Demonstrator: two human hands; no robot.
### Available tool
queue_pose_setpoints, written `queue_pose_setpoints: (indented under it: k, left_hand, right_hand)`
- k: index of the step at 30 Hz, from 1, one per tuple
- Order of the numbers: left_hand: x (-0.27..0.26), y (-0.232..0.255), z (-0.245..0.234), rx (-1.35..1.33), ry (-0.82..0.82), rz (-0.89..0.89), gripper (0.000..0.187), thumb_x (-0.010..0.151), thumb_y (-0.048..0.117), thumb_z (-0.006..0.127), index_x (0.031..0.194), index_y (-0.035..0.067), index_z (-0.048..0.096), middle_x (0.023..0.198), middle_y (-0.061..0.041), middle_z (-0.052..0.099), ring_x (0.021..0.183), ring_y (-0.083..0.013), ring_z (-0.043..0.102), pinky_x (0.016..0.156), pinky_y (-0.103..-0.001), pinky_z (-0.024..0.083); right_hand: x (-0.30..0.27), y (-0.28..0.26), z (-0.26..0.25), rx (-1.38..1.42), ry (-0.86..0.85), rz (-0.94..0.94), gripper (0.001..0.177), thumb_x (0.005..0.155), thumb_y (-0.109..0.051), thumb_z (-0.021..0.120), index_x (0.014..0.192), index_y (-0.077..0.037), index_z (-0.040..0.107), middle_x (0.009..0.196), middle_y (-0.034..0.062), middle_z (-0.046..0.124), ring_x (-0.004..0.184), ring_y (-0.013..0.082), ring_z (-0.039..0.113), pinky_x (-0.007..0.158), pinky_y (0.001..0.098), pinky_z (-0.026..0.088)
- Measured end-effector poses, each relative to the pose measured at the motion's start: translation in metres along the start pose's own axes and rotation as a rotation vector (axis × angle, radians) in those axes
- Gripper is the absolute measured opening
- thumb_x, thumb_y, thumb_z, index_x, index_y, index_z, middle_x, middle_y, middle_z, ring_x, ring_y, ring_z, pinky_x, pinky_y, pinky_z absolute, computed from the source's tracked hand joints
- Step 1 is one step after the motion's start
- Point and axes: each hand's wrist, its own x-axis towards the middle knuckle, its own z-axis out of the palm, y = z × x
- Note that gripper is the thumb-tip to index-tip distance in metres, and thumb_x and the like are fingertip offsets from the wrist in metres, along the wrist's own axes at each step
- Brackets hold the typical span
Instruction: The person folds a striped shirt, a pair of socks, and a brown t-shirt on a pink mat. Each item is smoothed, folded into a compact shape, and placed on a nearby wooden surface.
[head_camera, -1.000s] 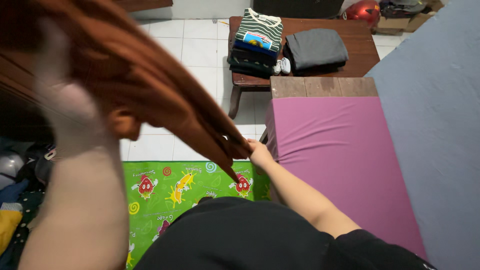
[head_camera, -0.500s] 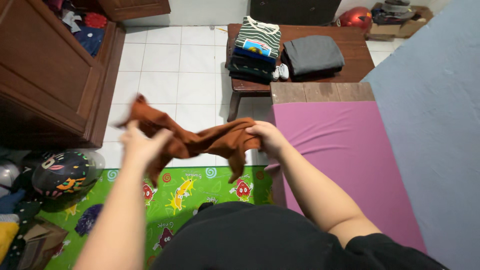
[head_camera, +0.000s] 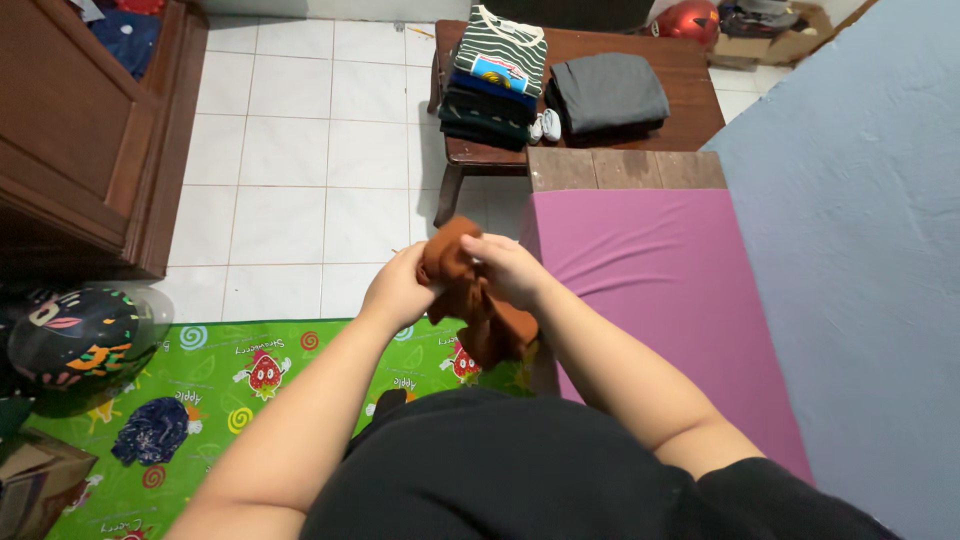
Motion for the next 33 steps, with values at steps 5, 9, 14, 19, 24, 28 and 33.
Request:
queue_pose_setpoints:
  k: [5, 9, 14, 19, 24, 28, 33]
  left_hand:
    - [0.011, -0.009, 0.000, -0.446, 0.160, -0.121, 0.046, 0.089, 0.032, 0.077, 0.122, 0.002, 0.066, 0.111, -0.010, 0.076, 0.101, -0.0175, 0.072, 0.089, -0.032, 0.057]
    - [0.014, -0.015, -0.011, -0.890, 0.005, -0.100, 0.042, 0.094, 0.025, 0.071, 0.127, 0.000, 0.063, 0.118, -0.009, 0.073, 0.106, -0.0183, 0.069, 0.093, -0.033, 0.054]
    - [0.009, -0.030, -0.020, -1.139, -0.042, -0.119, 0.041, 0.091, 0.021, 0.070, 0.127, 0.003, 0.060, 0.116, -0.008, 0.071, 0.105, -0.0200, 0.069, 0.093, -0.038, 0.056]
    - [0.010, -0.065, -0.046, -0.846, 0.002, 0.002, 0.036, 0.100, 0.025, 0.068, 0.129, 0.003, 0.065, 0.105, -0.004, 0.069, 0.093, -0.0144, 0.064, 0.084, -0.031, 0.052]
    - [0.001, -0.094, -0.081, -0.564, 0.207, -0.079, 0.029, 0.099, 0.024, 0.066, 0.119, 0.004, 0.069, 0.102, -0.001, 0.072, 0.090, -0.0091, 0.065, 0.082, -0.026, 0.053]
    - [-0.018, -0.093, -0.098, -0.404, 0.165, -0.057, 0.039, 0.093, 0.021, 0.074, 0.126, 0.001, 0.070, 0.105, -0.011, 0.068, 0.095, -0.0172, 0.062, 0.083, -0.031, 0.053]
    - [-0.022, -0.060, -0.071, -0.182, -0.027, 0.028, 0.099, 0.068, 0.028, 0.092, 0.145, 0.003, 0.035, 0.134, -0.017, 0.058, 0.125, -0.0288, 0.058, 0.094, -0.041, 0.053]
  right_hand:
    - [-0.015, 0.021, -0.007, -0.482, -0.088, -0.311, 0.070, 0.085, -0.017, 0.080, 0.144, -0.008, 0.044, 0.140, 0.0085, 0.057, 0.127, 0.0174, 0.057, 0.107, 0.0351, 0.048]
    - [-0.010, 0.052, -0.016, -0.675, 0.172, -0.217, 0.048, 0.091, -0.015, 0.075, 0.135, -0.004, 0.058, 0.120, 0.0074, 0.070, 0.106, 0.0149, 0.066, 0.093, 0.0316, 0.054]
    - [-0.001, 0.047, -0.046, -0.529, 0.214, -0.263, 0.029, 0.097, -0.014, 0.070, 0.122, 0.000, 0.072, 0.103, 0.0036, 0.074, 0.093, 0.0113, 0.065, 0.085, 0.0300, 0.054]
    - [-0.002, 0.019, -0.050, -0.137, 0.266, -0.300, 0.026, 0.103, -0.019, 0.064, 0.117, 0.003, 0.068, 0.107, 0.0074, 0.074, 0.092, 0.0140, 0.068, 0.086, 0.0311, 0.055]
    - [-0.006, -0.010, -0.035, -0.048, 0.290, -0.392, 0.026, 0.103, -0.020, 0.062, 0.117, 0.002, 0.067, 0.108, 0.0092, 0.074, 0.093, 0.0160, 0.069, 0.087, 0.0312, 0.055]
    - [-0.004, -0.024, -0.007, -0.152, 0.233, -0.420, 0.026, 0.101, -0.015, 0.063, 0.120, 0.002, 0.068, 0.110, 0.0070, 0.074, 0.097, 0.0139, 0.068, 0.090, 0.0297, 0.054]
    - [-0.001, -0.021, 0.045, -0.476, 0.055, -0.240, 0.024, 0.096, -0.010, 0.067, 0.116, 0.001, 0.073, 0.093, 0.0074, 0.073, 0.084, 0.0157, 0.067, 0.076, 0.0312, 0.055]
